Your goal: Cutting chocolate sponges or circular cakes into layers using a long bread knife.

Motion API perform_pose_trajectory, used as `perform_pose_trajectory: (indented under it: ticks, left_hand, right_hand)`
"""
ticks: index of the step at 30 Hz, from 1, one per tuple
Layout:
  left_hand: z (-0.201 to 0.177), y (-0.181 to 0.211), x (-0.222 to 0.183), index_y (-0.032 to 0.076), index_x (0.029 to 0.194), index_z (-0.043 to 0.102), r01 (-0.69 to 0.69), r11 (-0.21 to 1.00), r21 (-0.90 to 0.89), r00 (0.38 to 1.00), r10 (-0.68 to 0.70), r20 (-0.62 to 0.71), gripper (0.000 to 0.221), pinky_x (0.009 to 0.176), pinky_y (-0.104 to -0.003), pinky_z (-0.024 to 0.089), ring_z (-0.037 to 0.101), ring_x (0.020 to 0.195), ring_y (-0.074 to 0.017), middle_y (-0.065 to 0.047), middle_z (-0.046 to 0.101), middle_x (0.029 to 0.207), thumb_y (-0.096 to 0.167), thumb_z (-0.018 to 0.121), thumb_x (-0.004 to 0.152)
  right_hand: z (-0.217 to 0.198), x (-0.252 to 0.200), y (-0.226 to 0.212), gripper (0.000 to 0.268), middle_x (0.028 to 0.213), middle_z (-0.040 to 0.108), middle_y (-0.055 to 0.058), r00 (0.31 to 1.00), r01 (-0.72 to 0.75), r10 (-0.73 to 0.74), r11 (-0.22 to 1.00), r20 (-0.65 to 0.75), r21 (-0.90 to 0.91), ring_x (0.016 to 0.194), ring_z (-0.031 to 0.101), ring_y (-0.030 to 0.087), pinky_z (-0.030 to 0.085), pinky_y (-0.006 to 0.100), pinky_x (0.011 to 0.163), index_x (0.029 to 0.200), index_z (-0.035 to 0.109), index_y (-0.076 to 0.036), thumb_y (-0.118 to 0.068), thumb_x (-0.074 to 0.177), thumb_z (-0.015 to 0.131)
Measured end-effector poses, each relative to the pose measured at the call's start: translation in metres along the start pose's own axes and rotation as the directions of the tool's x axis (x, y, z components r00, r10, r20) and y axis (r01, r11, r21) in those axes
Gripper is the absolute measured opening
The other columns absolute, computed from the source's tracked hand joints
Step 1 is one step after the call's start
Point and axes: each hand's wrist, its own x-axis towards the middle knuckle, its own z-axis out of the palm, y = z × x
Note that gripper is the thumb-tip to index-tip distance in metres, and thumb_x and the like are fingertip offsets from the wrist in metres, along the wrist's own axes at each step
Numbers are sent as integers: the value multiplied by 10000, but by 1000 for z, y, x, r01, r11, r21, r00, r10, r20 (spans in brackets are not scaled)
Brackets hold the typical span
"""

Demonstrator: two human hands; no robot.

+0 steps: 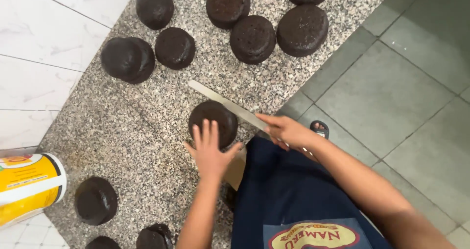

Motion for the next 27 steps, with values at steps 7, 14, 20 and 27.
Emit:
perform_pose_trajectory:
  ticks: [7,14,20,27]
  left_hand:
    - [45,-71,25,160,1489,550,-314,948,-62,917,285,-279,982,1183,-681,283,327,1514,-412,-116,420,1620,663,838,696]
    - [43,-66,26,122,1448,598,-333,940,-71,894,291,-342,926,1177,-657,314,372,1487,-429,-142,472,1584,591,867,696]
    - [36,-52,24,59,1412,608,-272,952,-141,893,195,-405,894,1184,-583,377,395,1475,-443,-182,487,1564,494,908,691]
    - [36,-17,5,61,1426,595,-182,962,-202,903,83,-422,907,1210,-544,356,365,1493,-435,-175,461,1588,483,909,688]
  right_hand:
    - [-1,-25,-12,551,636,446,13,996,-77,80,996,47,-47,481,385,93,360,278,450,1566,454,-281,-157,1030,464]
    - [-8,-37,12,549,599,463,25,991,-116,123,986,53,-122,449,393,110,373,283,450,1553,469,-290,-155,1021,477]
    - [29,28,-1,547,625,490,-10,995,31,-23,996,96,-81,453,425,77,415,276,455,1568,431,-296,-165,1038,468]
    - [-7,-32,78,532,582,500,37,997,-1,14,983,70,-184,440,450,107,415,285,447,1541,478,-294,-162,1027,511]
